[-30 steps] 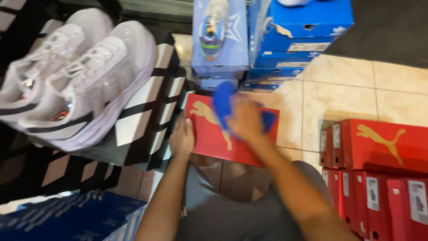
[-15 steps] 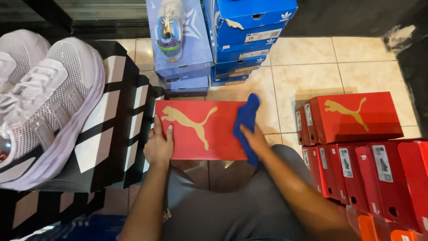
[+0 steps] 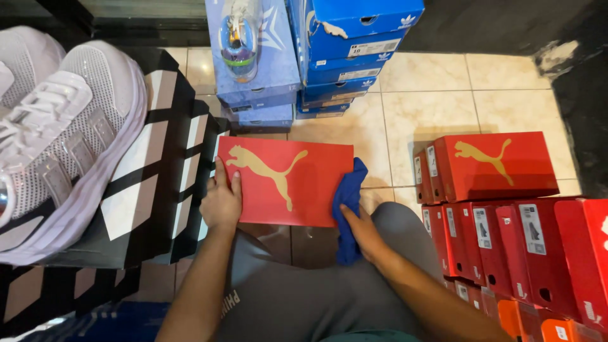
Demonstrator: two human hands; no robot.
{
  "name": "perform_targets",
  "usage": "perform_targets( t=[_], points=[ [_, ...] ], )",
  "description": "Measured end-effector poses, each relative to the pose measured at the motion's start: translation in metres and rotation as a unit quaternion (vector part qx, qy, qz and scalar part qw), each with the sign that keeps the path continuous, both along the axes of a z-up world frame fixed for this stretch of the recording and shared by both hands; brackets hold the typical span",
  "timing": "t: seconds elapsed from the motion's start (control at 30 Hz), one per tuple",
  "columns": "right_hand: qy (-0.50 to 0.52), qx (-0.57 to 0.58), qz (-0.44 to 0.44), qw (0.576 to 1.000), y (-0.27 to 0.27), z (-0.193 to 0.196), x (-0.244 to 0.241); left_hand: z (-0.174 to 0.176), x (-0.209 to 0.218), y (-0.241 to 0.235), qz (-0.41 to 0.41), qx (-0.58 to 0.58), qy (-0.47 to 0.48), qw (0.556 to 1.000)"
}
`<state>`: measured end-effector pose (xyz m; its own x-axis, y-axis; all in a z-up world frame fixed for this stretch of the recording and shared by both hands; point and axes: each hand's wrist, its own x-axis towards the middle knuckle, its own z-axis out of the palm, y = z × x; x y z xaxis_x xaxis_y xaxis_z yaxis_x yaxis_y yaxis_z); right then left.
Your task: Cleaning shoe boxes with a cloth and organizing them into stacks
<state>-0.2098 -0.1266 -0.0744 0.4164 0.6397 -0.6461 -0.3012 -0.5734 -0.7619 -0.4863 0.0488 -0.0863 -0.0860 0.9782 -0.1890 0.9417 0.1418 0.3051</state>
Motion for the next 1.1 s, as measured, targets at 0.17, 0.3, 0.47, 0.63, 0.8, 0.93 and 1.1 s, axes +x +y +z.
perform_targets(
  t=[0.17, 0.3, 0.47, 0.63, 0.8, 0.93, 1.1],
  points=[
    [0.022, 0.054, 0.003, 0.998, 0.075, -0.011, 0.040, -0.005, -0.006, 0.000, -0.027, 0.006, 0.017, 0.999],
    [-0.008, 0.091, 0.024, 0.996, 0.129, -0.056, 0.074, 0.001, -0.006, -0.002, -0.028, 0.015, 0.025, 0.999],
    [-0.039, 0.026, 0.023, 0.999, 0.055, -0.027, 0.032, 0.002, -0.004, -0.003, -0.023, 0.019, 0.012, 0.999],
    [0.024, 0.027, -0.054, 0.998, -0.005, -0.010, 0.003, -0.004, 0.004, -0.006, -0.010, 0.038, -0.017, 0.999],
    [-0.001, 0.088, -0.177, 0.980, 0.025, -0.053, 0.056, 0.017, 0.035, -0.053, -0.009, 0.061, -0.071, 0.996],
    [-0.170, 0.116, -0.184, 0.961, 0.074, -0.060, 0.105, 0.024, 0.049, -0.088, -0.114, -0.059, 0.022, 0.992],
    [-0.186, 0.211, -0.218, 0.934, 0.134, -0.066, 0.125, 0.010, 0.065, -0.076, -0.222, 0.112, 0.167, 0.954]
  ],
)
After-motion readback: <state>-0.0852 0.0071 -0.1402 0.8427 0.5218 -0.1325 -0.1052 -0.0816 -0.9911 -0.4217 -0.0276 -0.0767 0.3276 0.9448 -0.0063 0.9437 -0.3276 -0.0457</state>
